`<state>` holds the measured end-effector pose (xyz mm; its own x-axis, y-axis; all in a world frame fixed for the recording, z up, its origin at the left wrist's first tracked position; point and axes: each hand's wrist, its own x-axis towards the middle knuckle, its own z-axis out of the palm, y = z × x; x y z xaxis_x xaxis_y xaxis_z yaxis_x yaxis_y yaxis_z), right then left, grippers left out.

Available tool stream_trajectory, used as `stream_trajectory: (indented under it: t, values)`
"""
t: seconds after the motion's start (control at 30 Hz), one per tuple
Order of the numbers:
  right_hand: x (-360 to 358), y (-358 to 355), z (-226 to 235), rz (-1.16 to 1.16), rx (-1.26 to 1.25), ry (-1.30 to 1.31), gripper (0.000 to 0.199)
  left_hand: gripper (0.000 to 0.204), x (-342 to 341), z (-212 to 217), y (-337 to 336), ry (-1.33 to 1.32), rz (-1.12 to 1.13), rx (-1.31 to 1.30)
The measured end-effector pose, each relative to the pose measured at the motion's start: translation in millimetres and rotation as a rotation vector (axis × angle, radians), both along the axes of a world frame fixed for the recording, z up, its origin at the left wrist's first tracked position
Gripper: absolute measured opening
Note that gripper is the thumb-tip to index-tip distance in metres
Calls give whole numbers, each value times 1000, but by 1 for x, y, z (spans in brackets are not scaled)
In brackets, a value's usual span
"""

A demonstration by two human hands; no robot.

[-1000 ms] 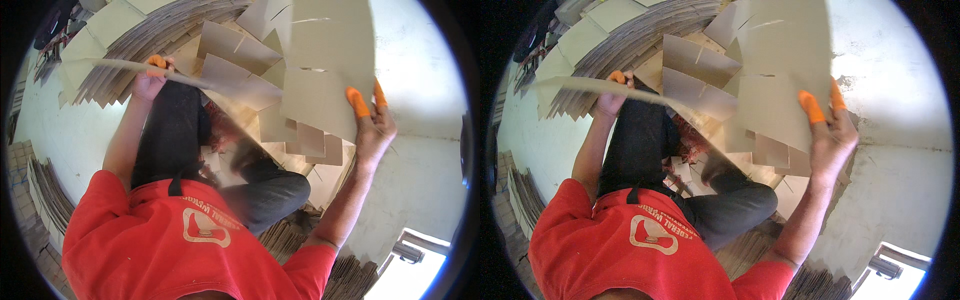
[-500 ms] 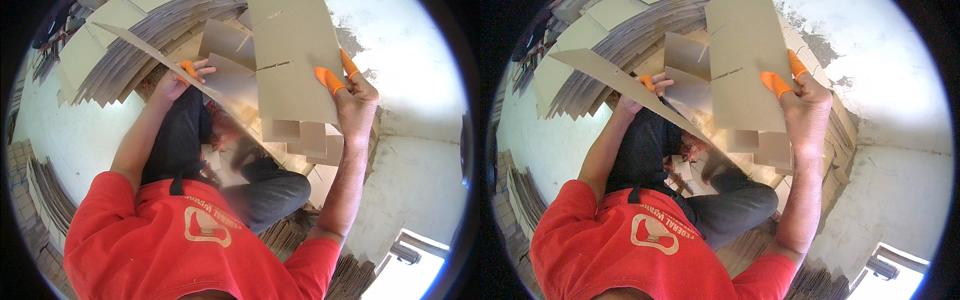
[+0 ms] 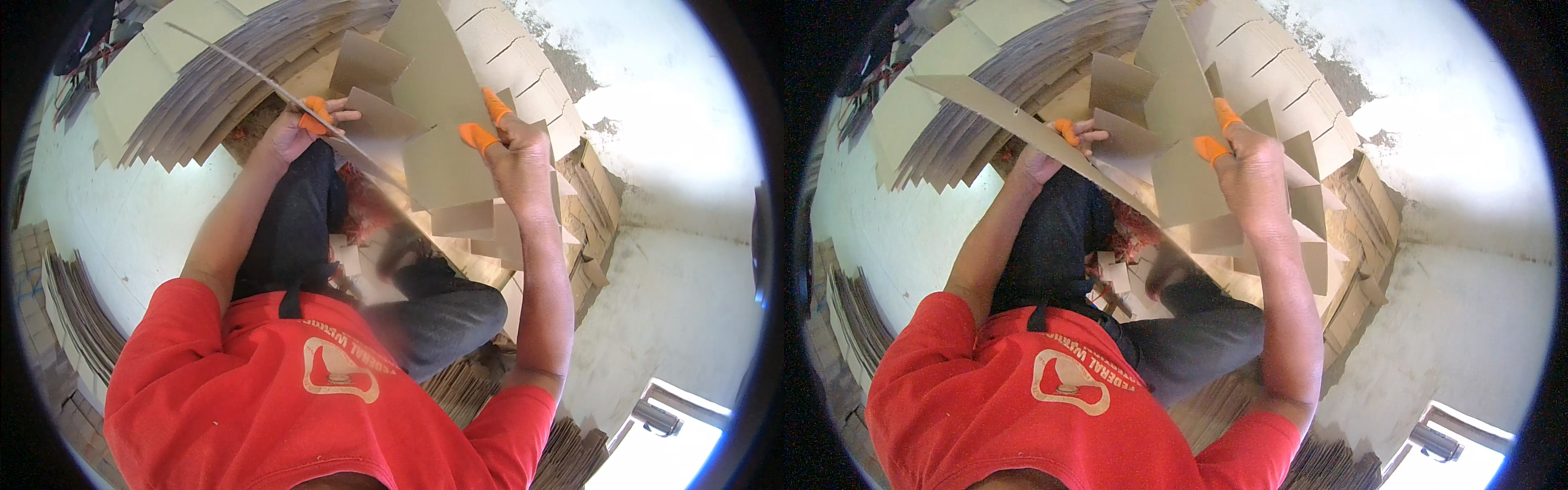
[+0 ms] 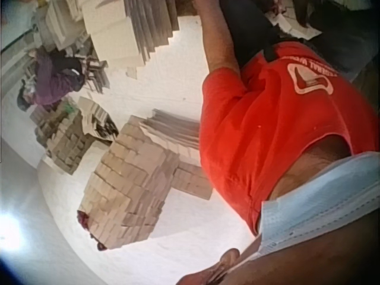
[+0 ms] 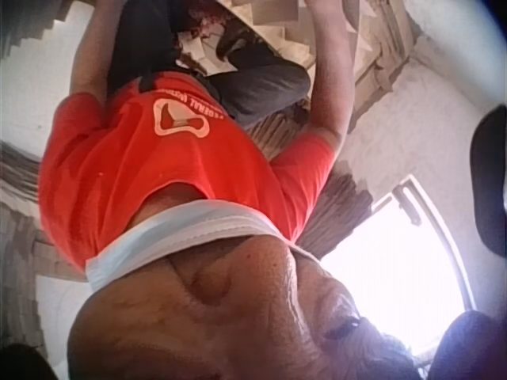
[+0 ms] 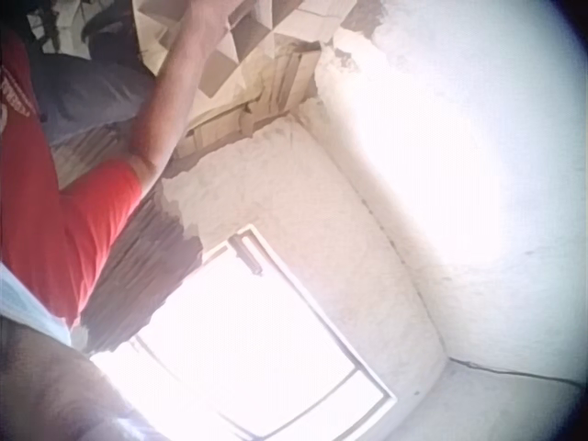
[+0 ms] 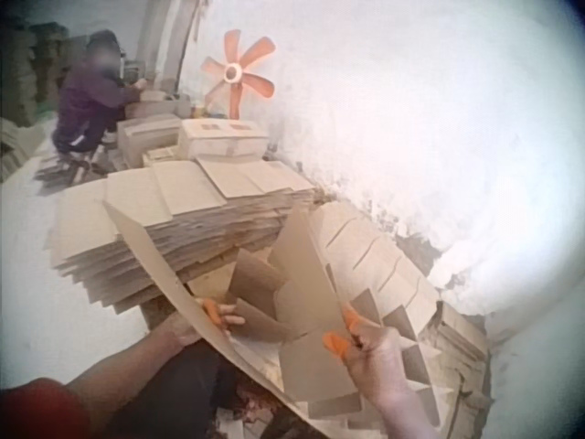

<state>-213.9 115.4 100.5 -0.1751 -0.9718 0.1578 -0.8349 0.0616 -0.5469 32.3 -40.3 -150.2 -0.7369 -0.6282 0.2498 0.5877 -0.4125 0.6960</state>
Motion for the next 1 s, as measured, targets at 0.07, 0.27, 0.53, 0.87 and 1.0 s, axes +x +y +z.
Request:
stream_trajectory:
  t: [0.07, 0.27, 0.53, 0.87, 1.0]
  values:
    - [-5, -8, -16, 101, -73, 32, 26, 47, -4, 5, 4, -7, 38, 86]
    - [3, -9, -82, 167, 92, 228, 23, 33, -9, 17, 6, 3, -28, 241]
    - [28, 29, -17, 167, -208, -20, 61, 23, 21, 50, 18, -71, 234, 179]
    - [-3, 109, -24, -307, -567, -297, 72, 92, -31, 149, 43, -627, 318, -817]
    - [-44, 161, -21, -595, -931, -154, 70, 104, -102, 161, 37, -962, 292, -1752]
